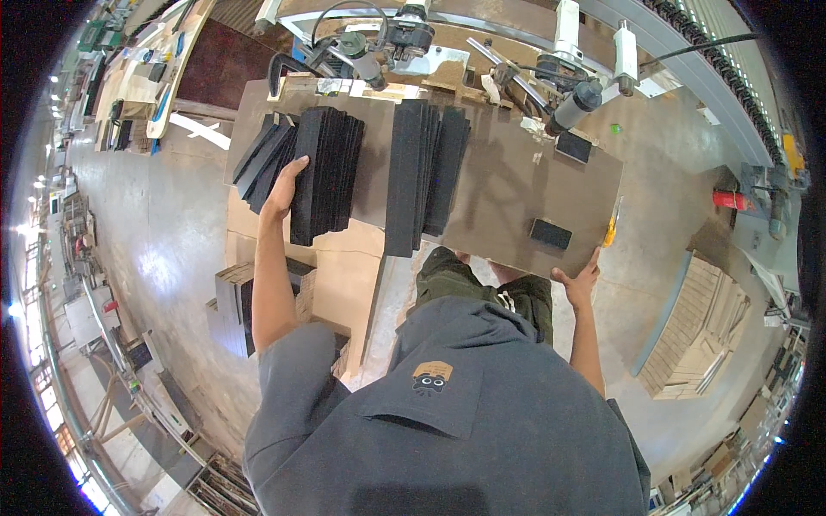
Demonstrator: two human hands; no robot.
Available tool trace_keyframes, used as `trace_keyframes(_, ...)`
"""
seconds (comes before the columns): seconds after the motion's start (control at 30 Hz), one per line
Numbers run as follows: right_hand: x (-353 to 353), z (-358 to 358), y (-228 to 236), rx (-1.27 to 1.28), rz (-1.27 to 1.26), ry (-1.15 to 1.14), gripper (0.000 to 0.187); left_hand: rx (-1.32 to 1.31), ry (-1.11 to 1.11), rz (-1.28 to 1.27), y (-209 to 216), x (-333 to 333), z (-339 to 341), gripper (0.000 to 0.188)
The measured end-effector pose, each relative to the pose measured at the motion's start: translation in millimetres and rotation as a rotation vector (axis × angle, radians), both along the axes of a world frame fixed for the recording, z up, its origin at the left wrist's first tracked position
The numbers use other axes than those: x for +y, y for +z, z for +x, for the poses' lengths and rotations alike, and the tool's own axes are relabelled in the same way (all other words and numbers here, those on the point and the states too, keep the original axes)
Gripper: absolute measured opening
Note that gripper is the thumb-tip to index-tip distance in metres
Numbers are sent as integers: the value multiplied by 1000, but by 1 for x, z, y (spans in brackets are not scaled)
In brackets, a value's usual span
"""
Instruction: The person takes black foam blocks one at a time from a stack, places them on a metal guide on a work table, and presses them down with their hands.
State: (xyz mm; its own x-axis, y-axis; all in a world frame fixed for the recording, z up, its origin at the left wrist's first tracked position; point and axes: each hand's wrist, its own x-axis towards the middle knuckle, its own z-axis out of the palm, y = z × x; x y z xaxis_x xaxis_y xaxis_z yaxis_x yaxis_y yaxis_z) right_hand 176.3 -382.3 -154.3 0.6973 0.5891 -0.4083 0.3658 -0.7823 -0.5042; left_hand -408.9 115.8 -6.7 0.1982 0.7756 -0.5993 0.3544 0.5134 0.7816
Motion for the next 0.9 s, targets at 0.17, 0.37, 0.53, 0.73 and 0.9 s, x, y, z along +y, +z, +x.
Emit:
trace_keyframes(0.17,0,0,2,-13,-3,-12,163,57,-46,69,2,-1,11,67)
trace_keyframes(0.37,-4,0,-4,-51,7,-6,163,714,-229,463,51,-40,47,101)
trace_keyframes(0.53,1,-4,-1,-61,-1,-16,161,989,-266,612,73,-68,60,86)
trace_keyframes(0.73,1,-7,5,-87,-9,-40,161,895,-77,877,160,-82,136,75)
trace_keyframes(0.9,2,-7,-1,-70,-52,-58,165,329,-120,823,119,-170,266,81)
